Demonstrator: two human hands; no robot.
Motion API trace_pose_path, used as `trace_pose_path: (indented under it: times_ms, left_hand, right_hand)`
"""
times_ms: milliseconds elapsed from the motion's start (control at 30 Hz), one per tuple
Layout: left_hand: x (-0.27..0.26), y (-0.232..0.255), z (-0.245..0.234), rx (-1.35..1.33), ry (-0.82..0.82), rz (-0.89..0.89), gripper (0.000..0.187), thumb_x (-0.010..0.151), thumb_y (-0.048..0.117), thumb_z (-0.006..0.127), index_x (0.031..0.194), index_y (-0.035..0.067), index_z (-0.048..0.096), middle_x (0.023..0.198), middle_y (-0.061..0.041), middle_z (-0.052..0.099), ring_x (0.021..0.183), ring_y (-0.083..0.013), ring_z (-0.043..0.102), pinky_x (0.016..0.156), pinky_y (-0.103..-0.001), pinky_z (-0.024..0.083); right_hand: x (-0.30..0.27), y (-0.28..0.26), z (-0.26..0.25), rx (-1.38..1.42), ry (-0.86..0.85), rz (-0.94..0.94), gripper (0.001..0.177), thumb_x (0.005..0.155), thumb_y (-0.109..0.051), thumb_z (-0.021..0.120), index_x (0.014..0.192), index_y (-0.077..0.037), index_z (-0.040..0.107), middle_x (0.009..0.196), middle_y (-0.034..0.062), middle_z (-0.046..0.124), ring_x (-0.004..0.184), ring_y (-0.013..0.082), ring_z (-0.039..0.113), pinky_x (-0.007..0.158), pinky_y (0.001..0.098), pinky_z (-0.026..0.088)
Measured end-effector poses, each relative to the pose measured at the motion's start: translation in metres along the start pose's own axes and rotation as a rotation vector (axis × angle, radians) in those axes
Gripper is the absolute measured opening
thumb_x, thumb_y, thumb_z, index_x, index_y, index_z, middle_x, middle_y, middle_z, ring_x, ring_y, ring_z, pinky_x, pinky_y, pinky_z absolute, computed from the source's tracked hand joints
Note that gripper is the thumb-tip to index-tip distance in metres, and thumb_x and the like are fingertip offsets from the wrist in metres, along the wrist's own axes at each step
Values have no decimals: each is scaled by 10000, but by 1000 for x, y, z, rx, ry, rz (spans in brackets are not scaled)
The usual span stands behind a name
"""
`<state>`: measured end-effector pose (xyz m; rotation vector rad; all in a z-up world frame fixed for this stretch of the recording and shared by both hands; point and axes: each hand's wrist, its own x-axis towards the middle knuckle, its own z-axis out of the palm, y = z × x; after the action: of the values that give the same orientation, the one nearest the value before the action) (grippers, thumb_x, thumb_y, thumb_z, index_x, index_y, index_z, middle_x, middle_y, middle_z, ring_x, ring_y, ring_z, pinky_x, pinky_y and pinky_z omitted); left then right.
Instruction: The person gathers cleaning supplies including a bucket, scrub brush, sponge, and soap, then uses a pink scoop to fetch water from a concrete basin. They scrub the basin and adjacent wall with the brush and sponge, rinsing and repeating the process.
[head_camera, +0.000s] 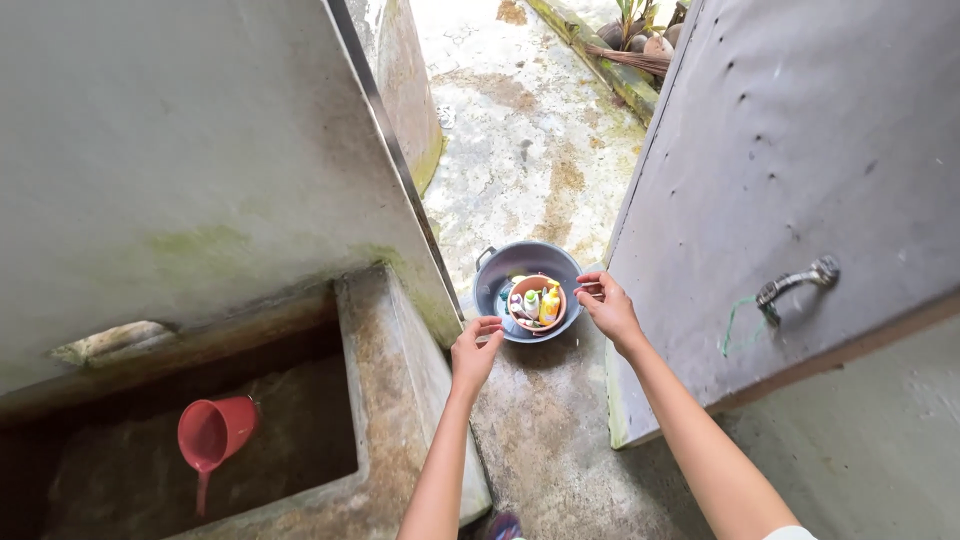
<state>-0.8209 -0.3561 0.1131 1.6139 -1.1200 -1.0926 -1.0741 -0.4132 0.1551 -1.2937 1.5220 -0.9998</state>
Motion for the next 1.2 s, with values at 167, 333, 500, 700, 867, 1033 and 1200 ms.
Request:
trace_pose_path:
  times_ms: [167, 333, 500, 700, 867, 1033, 1200]
  left_hand:
    - [45, -13, 5, -34, 17, -35, 275, 865, 196, 737, 1125, 275, 781, 1075, -13, 798, 946, -236, 761, 866, -358, 597]
    - [135, -42, 13, -68, 42, -49, 287, 869, 192, 728, 1145, 250, 778, 1097, -46, 794, 956, -269, 757, 884, -399, 588]
    - [235, -78, 23, -31, 48, -84, 264, 853, 223, 745, 1109, 278, 783, 1060, -7, 805, 899, -222, 772, 847, -358, 606]
    - [311, -58, 20, -45, 33, -97, 248, 809, 222, 703, 1049, 208, 763, 996, 42, 802, 854, -52, 741, 825, -216, 589]
    - [360, -56, 32, 55, -30, -174, 241, 819, 248, 673, 1047, 227, 747, 1020, 68, 785, 814, -82, 706, 820, -245, 550]
    - [420, -86, 61, 49, -49, -170, 225, 828, 212, 683, 1043, 206, 746, 1007, 37, 786, 861, -99, 734, 853, -257, 573]
    - [469, -107, 96, 47, -55, -314, 204, 852, 170, 650, 1034, 181, 742, 1025, 29, 766, 905, -110, 694, 861, -278, 563]
  right_hand:
    - [58, 16, 23, 25, 3, 49, 273, 906, -104, 654, 1173, -136, 698, 1019, 86, 771, 863, 149, 698, 683, 255, 543]
    - [149, 44, 57, -24, 2, 85, 256, 894, -133, 662, 1144, -137, 717, 987, 73, 777, 821, 126, 697, 621, 241, 542]
    - [242, 77, 101, -87, -13, 77, 283, 866, -124, 662, 1131, -124, 760, 947, 113, 792, 837, 205, 721, 726, 343, 578]
    - [315, 65, 150, -151, -126, 227, 173, 940, -210, 640, 1089, -142, 696, 991, 33, 729, 899, 154, 701, 790, 312, 536]
    - [363, 91, 166, -264, -132, 269, 176, 935, -264, 648, 1087, -202, 713, 1050, -13, 762, 1011, 146, 696, 876, 330, 514]
    - [416, 132, 172, -363, -124, 336, 154, 941, -285, 657, 1070, -234, 724, 1024, -30, 783, 993, 156, 727, 860, 336, 524]
    - [465, 160, 181, -293, -154, 408, 178, 955, -216, 600, 1077, -216, 730, 1034, -12, 788, 1016, 148, 714, 906, 321, 516]
